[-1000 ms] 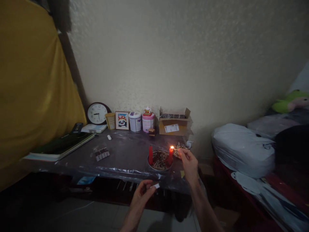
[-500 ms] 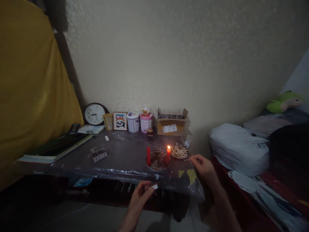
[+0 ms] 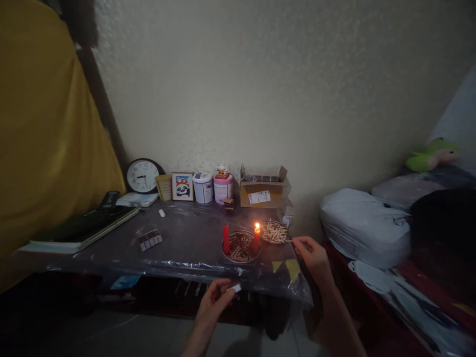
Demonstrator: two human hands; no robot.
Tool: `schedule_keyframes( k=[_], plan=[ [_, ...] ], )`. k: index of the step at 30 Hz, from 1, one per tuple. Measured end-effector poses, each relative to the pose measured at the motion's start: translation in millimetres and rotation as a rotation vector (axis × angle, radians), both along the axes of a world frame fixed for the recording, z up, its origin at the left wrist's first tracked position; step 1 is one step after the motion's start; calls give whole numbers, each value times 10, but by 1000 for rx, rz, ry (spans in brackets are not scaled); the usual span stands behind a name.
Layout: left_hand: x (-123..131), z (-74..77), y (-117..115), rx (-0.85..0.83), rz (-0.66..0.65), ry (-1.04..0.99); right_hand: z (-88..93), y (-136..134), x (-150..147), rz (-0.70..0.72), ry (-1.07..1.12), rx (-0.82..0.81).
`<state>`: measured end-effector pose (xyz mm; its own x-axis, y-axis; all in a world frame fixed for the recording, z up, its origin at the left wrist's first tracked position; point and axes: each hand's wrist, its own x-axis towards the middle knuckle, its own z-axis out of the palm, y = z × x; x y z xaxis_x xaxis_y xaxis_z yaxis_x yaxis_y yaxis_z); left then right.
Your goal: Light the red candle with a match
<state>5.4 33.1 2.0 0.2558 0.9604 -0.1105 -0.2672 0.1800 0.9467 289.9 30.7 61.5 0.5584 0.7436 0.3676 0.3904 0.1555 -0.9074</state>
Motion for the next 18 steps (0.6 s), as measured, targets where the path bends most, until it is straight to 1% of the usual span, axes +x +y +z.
schedule_keyframes(
  k=[2,6,10,14,18],
  plan=[
    [5,-12,5,-5,-10,-23,-71,66,4,-4,61,9],
    [18,-36,11,-18,-15,-52,-233,208,4,-20,107,7],
    [28,-11,-9,-10,-8,-35,-352,373,25,-20,126,-9],
    [47,-20,-12,-16,-19,-32,-364,563,33,-29,85,-28],
    [88,-146,33,32,-35,-52,-286,775,-7,-59,0,-27]
  ],
)
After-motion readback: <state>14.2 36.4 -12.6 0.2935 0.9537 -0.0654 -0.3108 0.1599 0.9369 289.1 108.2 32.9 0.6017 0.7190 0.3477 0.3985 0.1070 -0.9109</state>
